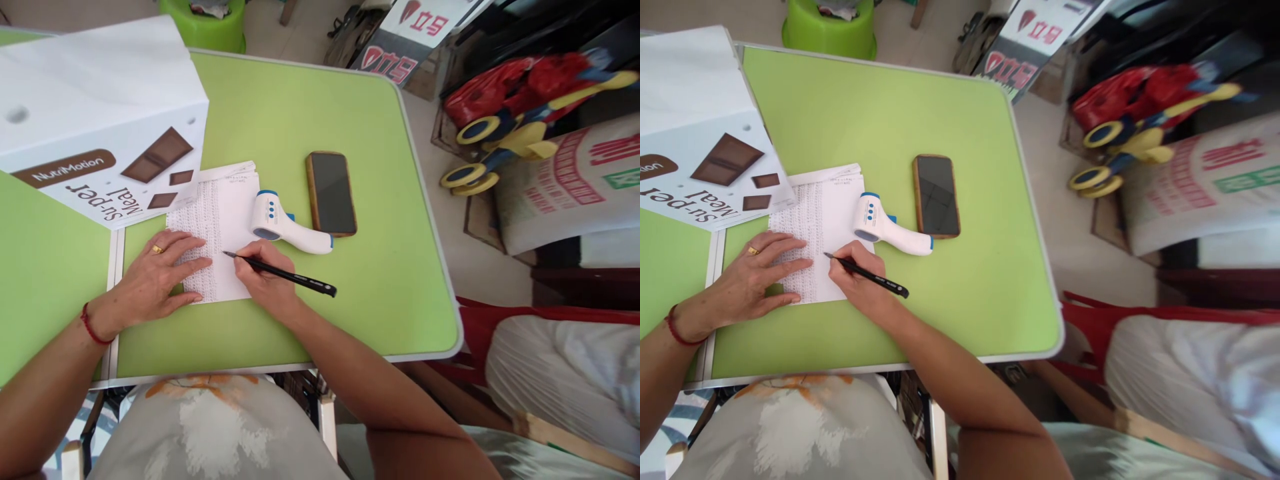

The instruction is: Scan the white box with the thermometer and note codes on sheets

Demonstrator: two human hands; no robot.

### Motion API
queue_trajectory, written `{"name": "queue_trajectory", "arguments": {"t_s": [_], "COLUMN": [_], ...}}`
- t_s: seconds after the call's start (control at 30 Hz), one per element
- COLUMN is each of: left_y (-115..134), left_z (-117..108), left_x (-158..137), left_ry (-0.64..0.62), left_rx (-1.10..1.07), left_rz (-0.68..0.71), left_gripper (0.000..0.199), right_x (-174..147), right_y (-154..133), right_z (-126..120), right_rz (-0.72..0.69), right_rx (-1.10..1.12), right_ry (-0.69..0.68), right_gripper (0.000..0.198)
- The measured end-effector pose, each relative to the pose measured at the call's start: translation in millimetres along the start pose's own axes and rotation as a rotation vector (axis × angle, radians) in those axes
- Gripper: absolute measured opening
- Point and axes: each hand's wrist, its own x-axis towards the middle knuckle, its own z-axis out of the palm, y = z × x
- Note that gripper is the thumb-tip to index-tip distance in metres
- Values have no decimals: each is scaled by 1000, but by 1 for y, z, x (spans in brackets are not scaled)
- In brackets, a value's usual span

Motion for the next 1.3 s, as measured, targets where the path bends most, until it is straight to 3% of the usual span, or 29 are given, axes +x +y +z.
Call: {"name": "queue_trajectory", "arguments": {"t_s": [0.43, 1.3], "left_y": [0, 1], "left_z": [1, -1], "left_x": [0, -1], "left_ry": [8, 19], "left_rx": [1, 30], "left_rz": [7, 31], "left_gripper": [43, 45], "right_x": [0, 0], "right_y": [1, -2], "right_z": [1, 2], "right_rz": [-61, -56], "right_rx": [13, 25], "right_ry": [11, -37], "right_gripper": [9, 11]}}
